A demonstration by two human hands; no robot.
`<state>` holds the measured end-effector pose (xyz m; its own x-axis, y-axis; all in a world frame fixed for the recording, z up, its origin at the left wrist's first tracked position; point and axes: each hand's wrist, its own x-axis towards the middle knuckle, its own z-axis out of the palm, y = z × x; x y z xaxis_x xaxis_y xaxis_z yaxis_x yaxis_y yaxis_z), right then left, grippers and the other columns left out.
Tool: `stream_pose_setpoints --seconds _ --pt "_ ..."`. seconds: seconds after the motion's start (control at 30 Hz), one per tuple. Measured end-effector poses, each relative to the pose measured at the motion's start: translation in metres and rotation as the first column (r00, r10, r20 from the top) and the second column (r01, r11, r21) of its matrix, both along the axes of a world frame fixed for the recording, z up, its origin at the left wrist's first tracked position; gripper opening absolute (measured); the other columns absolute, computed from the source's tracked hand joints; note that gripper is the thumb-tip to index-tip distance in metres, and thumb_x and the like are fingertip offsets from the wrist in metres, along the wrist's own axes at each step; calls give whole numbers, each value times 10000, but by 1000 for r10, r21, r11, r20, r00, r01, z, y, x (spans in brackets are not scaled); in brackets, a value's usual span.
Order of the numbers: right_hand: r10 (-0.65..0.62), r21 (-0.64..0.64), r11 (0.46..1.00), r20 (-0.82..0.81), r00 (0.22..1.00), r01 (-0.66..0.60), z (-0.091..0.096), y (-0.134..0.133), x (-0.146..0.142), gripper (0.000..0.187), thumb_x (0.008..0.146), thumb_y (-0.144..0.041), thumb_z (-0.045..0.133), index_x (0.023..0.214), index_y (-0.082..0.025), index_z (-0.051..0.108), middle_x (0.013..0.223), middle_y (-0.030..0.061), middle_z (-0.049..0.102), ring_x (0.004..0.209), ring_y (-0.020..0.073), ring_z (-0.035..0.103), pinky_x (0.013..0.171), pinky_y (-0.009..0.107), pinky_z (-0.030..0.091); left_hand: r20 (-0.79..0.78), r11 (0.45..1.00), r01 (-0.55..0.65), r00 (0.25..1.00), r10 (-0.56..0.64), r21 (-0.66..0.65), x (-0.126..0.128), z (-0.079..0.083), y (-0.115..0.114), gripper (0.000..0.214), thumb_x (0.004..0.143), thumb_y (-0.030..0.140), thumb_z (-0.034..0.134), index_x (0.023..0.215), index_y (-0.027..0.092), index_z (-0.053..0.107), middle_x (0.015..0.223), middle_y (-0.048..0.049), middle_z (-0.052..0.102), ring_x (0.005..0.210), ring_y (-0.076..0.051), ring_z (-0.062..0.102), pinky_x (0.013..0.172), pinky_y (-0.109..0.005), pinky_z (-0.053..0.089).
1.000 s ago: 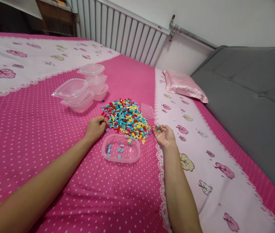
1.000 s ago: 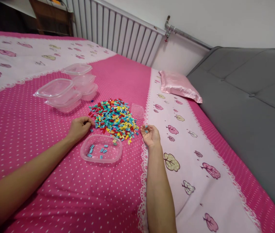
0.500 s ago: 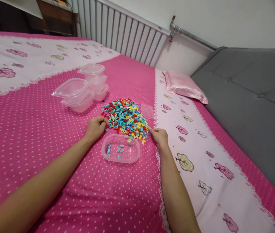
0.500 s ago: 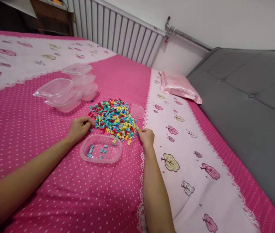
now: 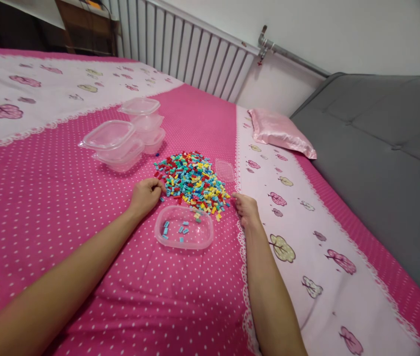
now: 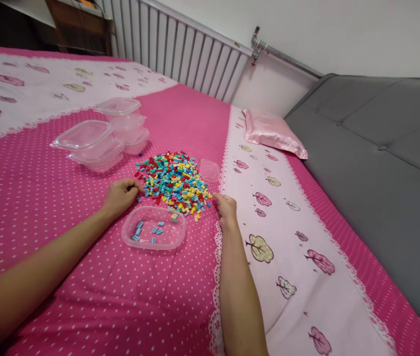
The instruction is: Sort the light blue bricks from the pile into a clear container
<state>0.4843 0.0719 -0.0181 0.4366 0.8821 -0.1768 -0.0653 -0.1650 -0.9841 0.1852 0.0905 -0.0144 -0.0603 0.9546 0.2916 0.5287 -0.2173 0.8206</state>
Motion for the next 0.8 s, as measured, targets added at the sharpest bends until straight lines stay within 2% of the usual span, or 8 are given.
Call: stream_pose_setpoints --seconds 0.07,0.17,0.27,0.4,0.5,0.6,0.7,0.8 --pt "-44 22 999 -177 983 48 8 0 0 209 542 -289 652 567 -198 466 437 -82 418 361 36 278 327 183 103 -2 1000 -3 1000 3 -2 0 1 0 227 621 181 415 590 194 640 596 1 643 523 -138 527 565 -248 410" --pt "-29 38 998 -273 962 41 17 0 1 131 581 -284 559 596 -194 465 526 -39 504 410 51 401 321 160 177 -8 1000 -9 1000 9 -4 0 2 -1 225 622 182 419 588 197 641 583 7 640 516 -136 520 553 -244 402" --pt "-13 38 999 -437 900 33 21 -2 4 80 612 -262 502 614 -184 482 567 -4 548 474 73 501 335 151 258 -12 1000 -11 1000 11 -6 0 2 -1 225 622 182 420 592 199 643 573 9 637 512 -137 516 545 -242 396" --pt "-4 19 1000 -565 825 18 20 -3 7 104 665 -266 492 669 -175 541 606 23 579 517 94 555 354 155 333 -12 1000 -9 1000 9 -8 0 2 -1 229 621 185 416 594 195 643 579 3 640 507 -138 515 542 -245 393" --pt "32 33 999 -545 838 -17 18 -1 8 183 716 -335 504 713 -174 590 638 30 589 527 102 555 371 169 374 -13 1000 -10 1000 10 -6 0 2 -1 231 621 187 416 591 197 645 569 4 634 491 -137 500 534 -249 387" --pt "61 54 998 -480 875 -41 13 1 4 181 690 -327 583 738 -161 638 586 -8 558 462 68 467 361 153 327 -11 1000 -11 1000 11 -2 0 2 -1 226 620 187 419 588 200 642 563 7 629 489 -135 495 530 -246 383" --pt "87 88 994 -244 966 -67 4 1 -3 238 601 -279 698 804 -156 687 546 -55 538 411 42 338 351 159 244 -7 1000 -9 1000 9 0 0 1 0 228 616 193 415 593 199 641 573 5 631 498 -137 507 537 -247 389" --pt "113 99 988 46 993 -117 -6 2 -8 352 587 -322 726 898 -156 721 641 -28 638 499 75 456 467 195 371 -6 1000 -4 1000 4 1 -1 -1 1 229 612 203 414 592 198 641 569 -1 625 503 -143 512 545 -255 393"
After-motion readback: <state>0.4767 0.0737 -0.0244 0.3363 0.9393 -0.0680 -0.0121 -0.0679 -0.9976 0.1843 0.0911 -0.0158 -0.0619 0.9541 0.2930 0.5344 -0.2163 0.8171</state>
